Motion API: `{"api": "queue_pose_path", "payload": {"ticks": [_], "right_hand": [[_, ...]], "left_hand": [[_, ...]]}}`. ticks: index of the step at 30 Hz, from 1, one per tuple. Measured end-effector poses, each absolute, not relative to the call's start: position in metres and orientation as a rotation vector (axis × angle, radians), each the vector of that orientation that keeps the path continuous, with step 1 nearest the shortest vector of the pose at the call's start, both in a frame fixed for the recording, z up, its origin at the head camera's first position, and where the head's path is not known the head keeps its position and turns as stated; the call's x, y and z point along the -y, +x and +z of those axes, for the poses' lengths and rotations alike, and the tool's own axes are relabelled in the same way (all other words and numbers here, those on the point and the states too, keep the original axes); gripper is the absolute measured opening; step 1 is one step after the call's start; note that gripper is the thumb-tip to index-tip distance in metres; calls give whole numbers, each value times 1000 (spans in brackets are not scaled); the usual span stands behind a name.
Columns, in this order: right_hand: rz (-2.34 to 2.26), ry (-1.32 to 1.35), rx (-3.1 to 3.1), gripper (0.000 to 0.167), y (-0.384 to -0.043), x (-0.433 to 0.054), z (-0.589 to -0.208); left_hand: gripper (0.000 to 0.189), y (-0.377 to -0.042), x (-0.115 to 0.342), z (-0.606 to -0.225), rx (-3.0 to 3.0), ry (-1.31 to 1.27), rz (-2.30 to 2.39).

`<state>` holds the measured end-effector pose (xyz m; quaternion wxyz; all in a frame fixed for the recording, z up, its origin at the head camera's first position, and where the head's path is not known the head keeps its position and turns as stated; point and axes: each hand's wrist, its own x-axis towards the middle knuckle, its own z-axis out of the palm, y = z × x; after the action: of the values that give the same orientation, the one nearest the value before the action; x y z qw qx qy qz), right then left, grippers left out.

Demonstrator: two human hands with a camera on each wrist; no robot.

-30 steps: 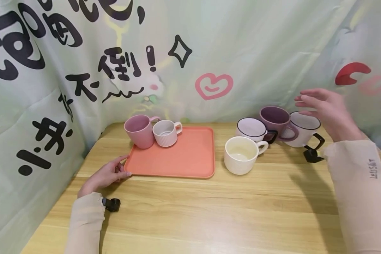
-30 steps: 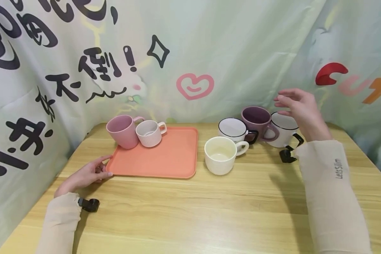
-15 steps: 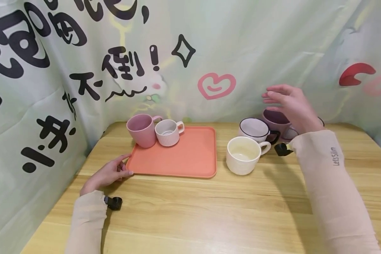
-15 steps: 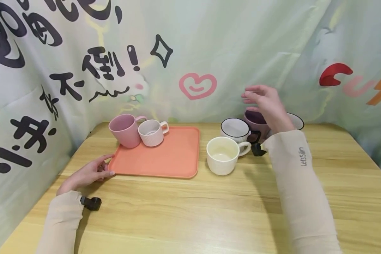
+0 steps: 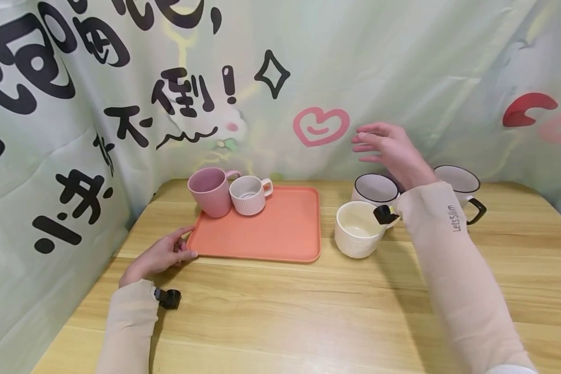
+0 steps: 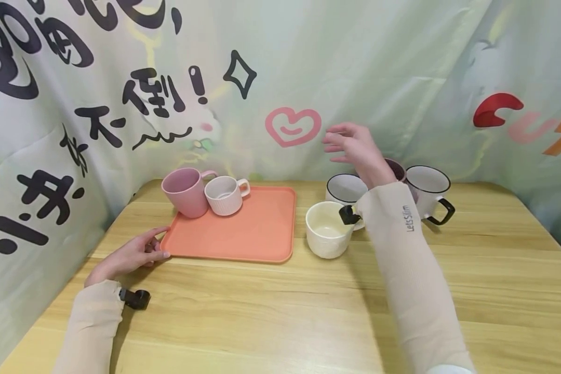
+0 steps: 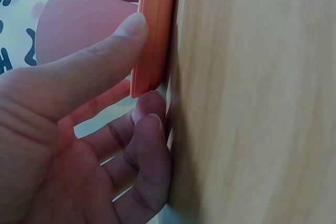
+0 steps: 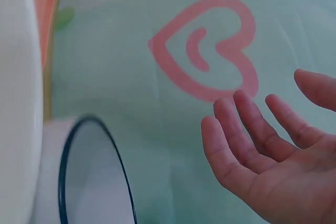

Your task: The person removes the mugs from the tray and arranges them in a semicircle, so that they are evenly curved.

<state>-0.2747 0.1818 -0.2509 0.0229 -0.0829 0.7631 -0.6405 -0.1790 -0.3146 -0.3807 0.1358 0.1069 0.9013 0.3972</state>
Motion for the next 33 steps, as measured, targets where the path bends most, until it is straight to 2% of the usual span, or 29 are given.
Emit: {"api": "queue_pose_path", "payload": {"ticks": [18, 33], "right_hand": [[-1971, -258, -2247, 43, -282, -121, -257], [-1933, -141, -2151, 43, -290, -72, -275]], "left_hand": [[76, -183, 315, -384, -2610, 304, 1158], [76, -181, 317, -385, -2593, 300, 1198]]}}
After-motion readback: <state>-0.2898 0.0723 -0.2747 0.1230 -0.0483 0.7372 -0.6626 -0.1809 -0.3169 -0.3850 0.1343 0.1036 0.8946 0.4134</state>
